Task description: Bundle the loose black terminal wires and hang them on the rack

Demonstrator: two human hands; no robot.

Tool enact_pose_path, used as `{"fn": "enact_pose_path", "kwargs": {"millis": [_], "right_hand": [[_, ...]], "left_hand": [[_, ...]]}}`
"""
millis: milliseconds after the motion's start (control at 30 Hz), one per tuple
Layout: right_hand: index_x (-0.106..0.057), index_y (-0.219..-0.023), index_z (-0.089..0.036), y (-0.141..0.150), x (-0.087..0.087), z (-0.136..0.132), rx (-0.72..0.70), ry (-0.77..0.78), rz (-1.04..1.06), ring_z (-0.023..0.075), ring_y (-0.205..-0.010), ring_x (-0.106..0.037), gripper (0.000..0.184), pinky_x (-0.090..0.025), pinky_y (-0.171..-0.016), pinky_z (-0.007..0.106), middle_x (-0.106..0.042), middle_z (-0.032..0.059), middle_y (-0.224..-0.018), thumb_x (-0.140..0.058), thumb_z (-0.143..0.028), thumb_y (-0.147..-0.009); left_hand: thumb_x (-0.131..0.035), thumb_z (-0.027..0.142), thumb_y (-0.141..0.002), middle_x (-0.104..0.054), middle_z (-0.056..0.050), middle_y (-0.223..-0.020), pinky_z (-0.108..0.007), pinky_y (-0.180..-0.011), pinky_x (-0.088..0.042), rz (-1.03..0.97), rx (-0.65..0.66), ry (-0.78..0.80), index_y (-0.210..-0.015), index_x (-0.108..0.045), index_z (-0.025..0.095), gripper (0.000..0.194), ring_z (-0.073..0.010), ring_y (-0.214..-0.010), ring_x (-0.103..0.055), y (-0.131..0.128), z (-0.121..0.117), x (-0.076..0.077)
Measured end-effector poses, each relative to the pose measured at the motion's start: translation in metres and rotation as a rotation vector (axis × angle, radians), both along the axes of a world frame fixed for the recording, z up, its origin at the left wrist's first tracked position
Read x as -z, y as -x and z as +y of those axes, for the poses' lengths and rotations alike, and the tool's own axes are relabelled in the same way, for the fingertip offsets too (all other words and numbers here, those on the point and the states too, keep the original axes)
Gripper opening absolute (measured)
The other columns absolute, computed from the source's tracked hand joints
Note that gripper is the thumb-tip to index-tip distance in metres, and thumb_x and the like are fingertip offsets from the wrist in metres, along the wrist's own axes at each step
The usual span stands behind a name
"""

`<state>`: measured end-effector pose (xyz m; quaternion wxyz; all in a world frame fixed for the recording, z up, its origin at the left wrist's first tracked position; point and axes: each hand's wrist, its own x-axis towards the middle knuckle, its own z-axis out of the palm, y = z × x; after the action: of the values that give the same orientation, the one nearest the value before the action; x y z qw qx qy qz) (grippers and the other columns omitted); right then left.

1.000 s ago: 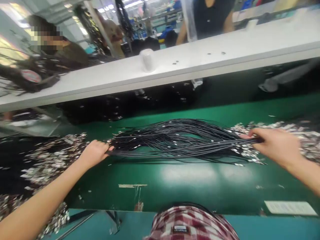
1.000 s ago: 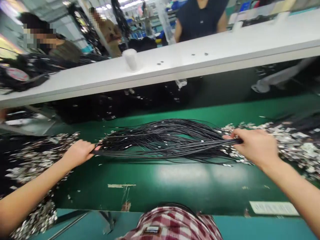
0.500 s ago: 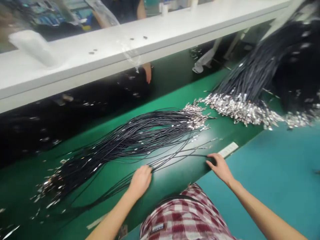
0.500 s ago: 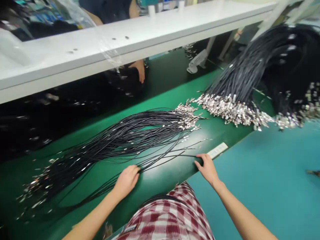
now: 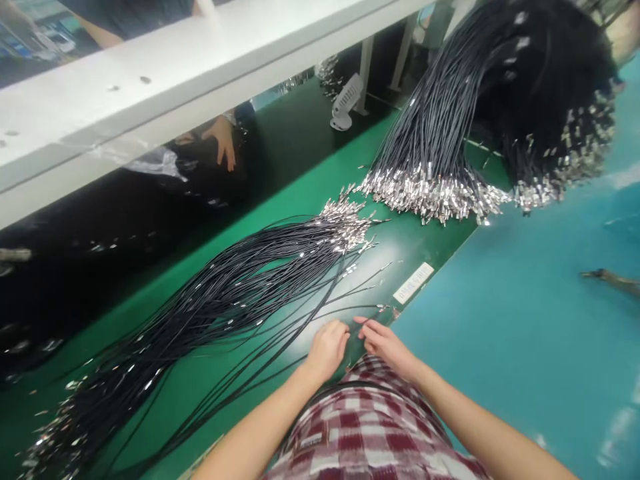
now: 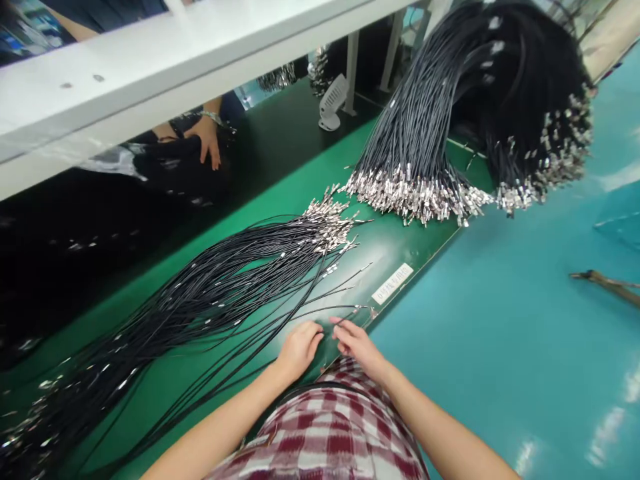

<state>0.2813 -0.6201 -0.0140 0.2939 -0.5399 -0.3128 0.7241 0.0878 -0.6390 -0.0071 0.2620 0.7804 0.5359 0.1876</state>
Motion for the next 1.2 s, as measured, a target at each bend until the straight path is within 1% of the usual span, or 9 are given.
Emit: {"fn": "enact_pose_path", "kwargs": {"millis": [167,300,467,600,767,900,1000,1067,1200], "right_hand": [[-0.074,-0.072,-0.014,0.008,0.013,-0.009,0.155,0.146,0.001,0.0111,-0.055,-0.053,0.062,-0.042,-0.055,0.026,-0.061,0.0032,-0.062,-0.078,-0.072,-0.051],[-0.075,-0.078,-0.016,0.002,0.016,-0.004,0.199,0.151,-0.005,0.0180,-0.067,-0.065,0.063,-0.051,-0.065,0.031,-0.070,0.0077,-0.075,-0.081,-0.070,-0.046],[-0.072,-0.103,-0.019,0.001,0.008,0.002,0.259,0.100,0.145,0.0185,-0.070,-0.067,0.061,-0.054,-0.074,0.034,-0.071,0.0053,-0.077,-0.083,-0.058,-0.058],[-0.074,-0.096,-0.020,0.000,0.001,0.000,0.243,0.065,0.222,0.0176,-0.070,-0.066,0.049,-0.053,-0.076,0.035,-0.071,0.0044,-0.078,-0.083,-0.052,-0.061],[-0.073,-0.077,-0.019,-0.001,-0.005,-0.002,0.244,0.006,0.132,0.0172,-0.070,-0.061,0.039,-0.050,-0.074,0.033,-0.069,0.0040,-0.081,-0.082,-0.054,-0.061],[-0.068,-0.075,-0.021,0.008,-0.003,0.001,0.365,0.091,0.172,0.0229,-0.093,-0.061,0.041,-0.048,-0.083,0.035,-0.069,0.0054,-0.093,-0.079,-0.059,-0.064],[-0.057,-0.066,-0.022,0.017,0.001,0.007,0.527,0.266,0.386,0.0230,-0.090,-0.062,0.043,-0.051,-0.083,0.038,-0.065,0.0053,-0.082,-0.075,-0.060,-0.070],[-0.049,-0.064,-0.023,0.022,0.004,0.012,0.614,0.310,0.421,0.0188,-0.071,-0.059,0.044,-0.052,-0.075,0.037,-0.056,0.0017,-0.067,-0.071,-0.059,-0.076],[-0.044,-0.066,-0.023,0.023,0.009,0.014,0.645,0.269,0.394,0.0106,-0.045,-0.027,0.045,-0.039,-0.049,0.028,-0.027,-0.0072,-0.052,-0.061,-0.061,-0.083]], "left_hand": [[-0.047,0.019,-0.094,-0.063,-0.008,-0.097,-0.035,-0.081,-0.049,0.089,-0.058,0.002,-0.098,-0.060,0.019,0.013,-0.0216,-0.091,-0.059,-0.027,0.034,0.006],[-0.050,0.015,-0.091,-0.062,-0.008,-0.087,-0.039,-0.080,-0.048,0.167,-0.014,0.071,-0.086,-0.059,0.017,0.011,-0.0237,-0.086,-0.058,-0.026,0.058,0.004],[-0.051,0.019,-0.092,-0.060,-0.004,-0.081,-0.029,-0.072,-0.048,-0.166,-0.056,0.170,-0.084,-0.058,0.019,0.011,-0.0172,-0.075,-0.057,-0.034,0.034,-0.014],[-0.052,0.021,-0.090,-0.061,-0.004,-0.080,-0.026,-0.066,-0.046,-0.301,-0.178,0.256,-0.083,-0.062,0.018,0.012,-0.0153,-0.069,-0.057,-0.039,0.021,-0.018],[-0.044,0.026,-0.096,-0.067,-0.003,-0.075,-0.027,-0.072,-0.044,-0.208,-0.071,0.392,-0.086,-0.068,0.019,0.026,-0.0173,-0.074,-0.061,-0.035,0.011,-0.023],[-0.042,0.028,-0.098,-0.065,-0.001,-0.069,-0.025,-0.064,-0.042,-0.180,-0.002,0.512,-0.078,-0.067,0.020,0.032,-0.0144,-0.063,-0.058,-0.032,0.003,-0.031],[-0.049,0.036,-0.096,-0.062,-0.001,-0.068,-0.026,-0.064,-0.043,-0.097,0.044,0.430,-0.071,-0.063,0.019,0.033,-0.0157,-0.064,-0.057,-0.026,0.021,-0.030],[-0.056,0.038,-0.092,-0.064,-0.005,-0.082,-0.030,-0.073,-0.047,-0.008,-0.018,0.256,-0.084,-0.064,0.018,0.023,-0.0197,-0.079,-0.060,-0.020,0.044,-0.021],[-0.057,0.024,-0.091,-0.060,-0.008,-0.103,-0.037,-0.087,-0.048,0.202,0.009,0.075,-0.103,-0.058,0.019,0.013,-0.0229,-0.098,-0.057,-0.021,0.089,0.005]]}}
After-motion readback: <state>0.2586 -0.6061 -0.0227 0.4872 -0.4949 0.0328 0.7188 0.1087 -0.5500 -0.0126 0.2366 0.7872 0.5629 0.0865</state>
